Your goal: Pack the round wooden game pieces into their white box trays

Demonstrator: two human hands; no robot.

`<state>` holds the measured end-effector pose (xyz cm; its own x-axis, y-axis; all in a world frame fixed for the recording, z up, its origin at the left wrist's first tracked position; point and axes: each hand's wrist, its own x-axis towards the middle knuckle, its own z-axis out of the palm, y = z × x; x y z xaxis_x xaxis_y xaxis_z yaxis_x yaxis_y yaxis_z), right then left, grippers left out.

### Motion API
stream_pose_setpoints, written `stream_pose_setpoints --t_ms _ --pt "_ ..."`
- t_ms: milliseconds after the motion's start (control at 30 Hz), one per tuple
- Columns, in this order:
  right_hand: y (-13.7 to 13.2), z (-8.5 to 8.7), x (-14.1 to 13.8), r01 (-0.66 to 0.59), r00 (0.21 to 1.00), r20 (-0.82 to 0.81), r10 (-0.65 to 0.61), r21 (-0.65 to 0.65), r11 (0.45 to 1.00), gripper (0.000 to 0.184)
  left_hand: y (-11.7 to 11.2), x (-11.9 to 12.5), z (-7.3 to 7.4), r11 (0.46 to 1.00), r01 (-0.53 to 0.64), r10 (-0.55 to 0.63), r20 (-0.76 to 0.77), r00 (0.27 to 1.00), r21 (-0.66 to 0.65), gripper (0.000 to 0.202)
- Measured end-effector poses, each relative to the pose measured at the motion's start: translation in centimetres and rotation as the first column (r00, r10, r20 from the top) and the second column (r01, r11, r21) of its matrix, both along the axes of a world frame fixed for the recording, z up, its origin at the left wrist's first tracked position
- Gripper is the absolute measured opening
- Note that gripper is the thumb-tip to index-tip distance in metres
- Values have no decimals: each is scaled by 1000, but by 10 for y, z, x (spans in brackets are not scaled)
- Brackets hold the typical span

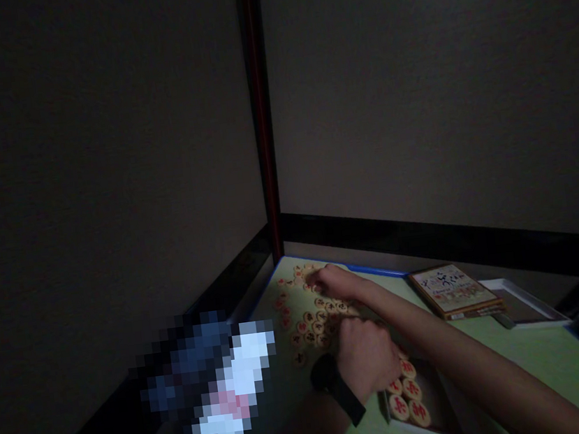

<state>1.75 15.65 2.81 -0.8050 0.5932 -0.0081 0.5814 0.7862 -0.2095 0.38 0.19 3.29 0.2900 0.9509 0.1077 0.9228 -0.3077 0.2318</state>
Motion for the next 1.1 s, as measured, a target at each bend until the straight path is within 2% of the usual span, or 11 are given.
stream_pose_setpoints --t_ms 133,367,567,733,833,967,1100 --pt "9 -2 1 8 998 -64 -14 -95 995 39 0 -1 3 1000 -24 24 4 1000 16 31" --pt "19 -7 4 6 996 -83 -17 -133 991 29 -1 1 5 1000 -21 21 -2 1000 -3 33" --pt "10 -4 8 -13 1000 -11 13 -47 999 23 -3 5 3 1000 1 -2 34 999 19 31" --pt "-1 3 13 77 995 55 -83 94 993 23 -4 5 3 999 12 -13 41 999 38 31" --pt "-4 3 13 95 988 111 -108 118 989 21 -3 6 1 999 3 -5 45 999 43 31" --pt "-4 2 11 79 988 130 -87 67 995 20 -1 5 -2 998 -10 9 31 999 56 29" --pt "4 8 11 66 997 44 -63 -55 996 21 0 3 -1 998 -33 32 23 999 53 31"
